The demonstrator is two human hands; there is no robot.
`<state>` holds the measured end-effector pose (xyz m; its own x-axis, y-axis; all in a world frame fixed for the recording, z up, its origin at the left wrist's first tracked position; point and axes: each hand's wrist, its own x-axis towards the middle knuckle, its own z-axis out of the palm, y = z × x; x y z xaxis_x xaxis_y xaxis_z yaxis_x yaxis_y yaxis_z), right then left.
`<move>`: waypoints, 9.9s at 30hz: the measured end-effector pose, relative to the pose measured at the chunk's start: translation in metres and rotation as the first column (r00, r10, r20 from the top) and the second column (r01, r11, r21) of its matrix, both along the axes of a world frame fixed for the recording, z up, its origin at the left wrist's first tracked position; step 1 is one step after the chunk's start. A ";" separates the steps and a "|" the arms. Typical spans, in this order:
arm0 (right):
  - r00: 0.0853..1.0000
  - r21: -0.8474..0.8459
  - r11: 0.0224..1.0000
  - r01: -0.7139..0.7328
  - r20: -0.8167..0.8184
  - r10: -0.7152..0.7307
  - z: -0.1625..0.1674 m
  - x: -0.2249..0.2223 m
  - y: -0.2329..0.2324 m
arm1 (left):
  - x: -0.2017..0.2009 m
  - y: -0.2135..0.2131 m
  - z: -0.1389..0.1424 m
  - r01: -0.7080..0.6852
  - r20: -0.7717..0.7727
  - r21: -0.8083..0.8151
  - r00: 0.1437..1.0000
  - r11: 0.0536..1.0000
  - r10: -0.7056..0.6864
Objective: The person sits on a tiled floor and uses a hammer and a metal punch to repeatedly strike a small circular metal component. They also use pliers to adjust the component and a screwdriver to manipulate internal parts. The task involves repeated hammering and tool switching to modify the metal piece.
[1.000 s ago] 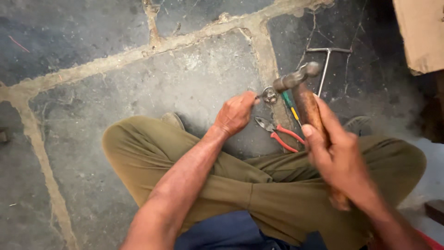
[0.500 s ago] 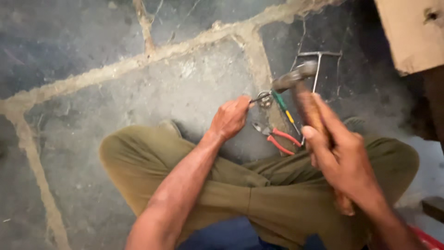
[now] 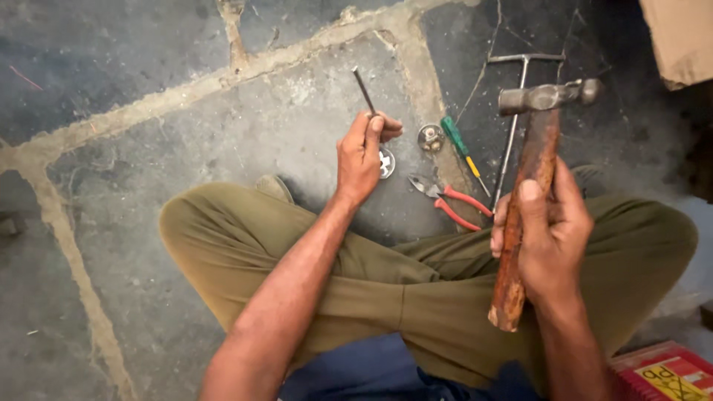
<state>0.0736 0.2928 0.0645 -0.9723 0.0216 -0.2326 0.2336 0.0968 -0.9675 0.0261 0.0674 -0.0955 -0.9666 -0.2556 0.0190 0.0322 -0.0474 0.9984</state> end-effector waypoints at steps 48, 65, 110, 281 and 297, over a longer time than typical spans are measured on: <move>0.838 0.702 0.536 -0.468 0.160 0.522 0.091 -0.061 -0.022 | 0.008 0.000 -0.032 0.088 -0.107 -0.620 0.975 0.780 -0.195; 0.984 0.308 0.940 -0.149 -0.050 0.173 0.095 -0.062 -0.002 | 0.005 0.001 -0.032 0.113 -0.058 -0.644 0.979 0.756 -0.196; 0.971 -0.302 0.952 0.038 0.234 0.036 -0.073 -0.017 0.015 | -0.005 -0.007 -0.012 0.012 0.006 0.133 1.000 0.991 -0.012; 0.916 0.376 0.856 -0.355 0.320 0.240 0.064 -0.070 -0.042 | -0.004 -0.005 -0.013 0.006 -0.188 -0.645 0.968 0.764 -0.167; 0.902 0.108 0.943 -0.315 0.344 0.261 0.034 -0.085 -0.012 | -0.002 -0.002 -0.017 -0.021 -0.222 -0.646 0.962 0.763 -0.161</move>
<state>-0.0117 0.2804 0.0981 -0.8148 -0.1858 -0.5491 0.4667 0.3517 -0.8115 0.0237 0.0658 -0.1120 -0.9191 -0.0272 0.3932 0.3049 0.5833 0.7529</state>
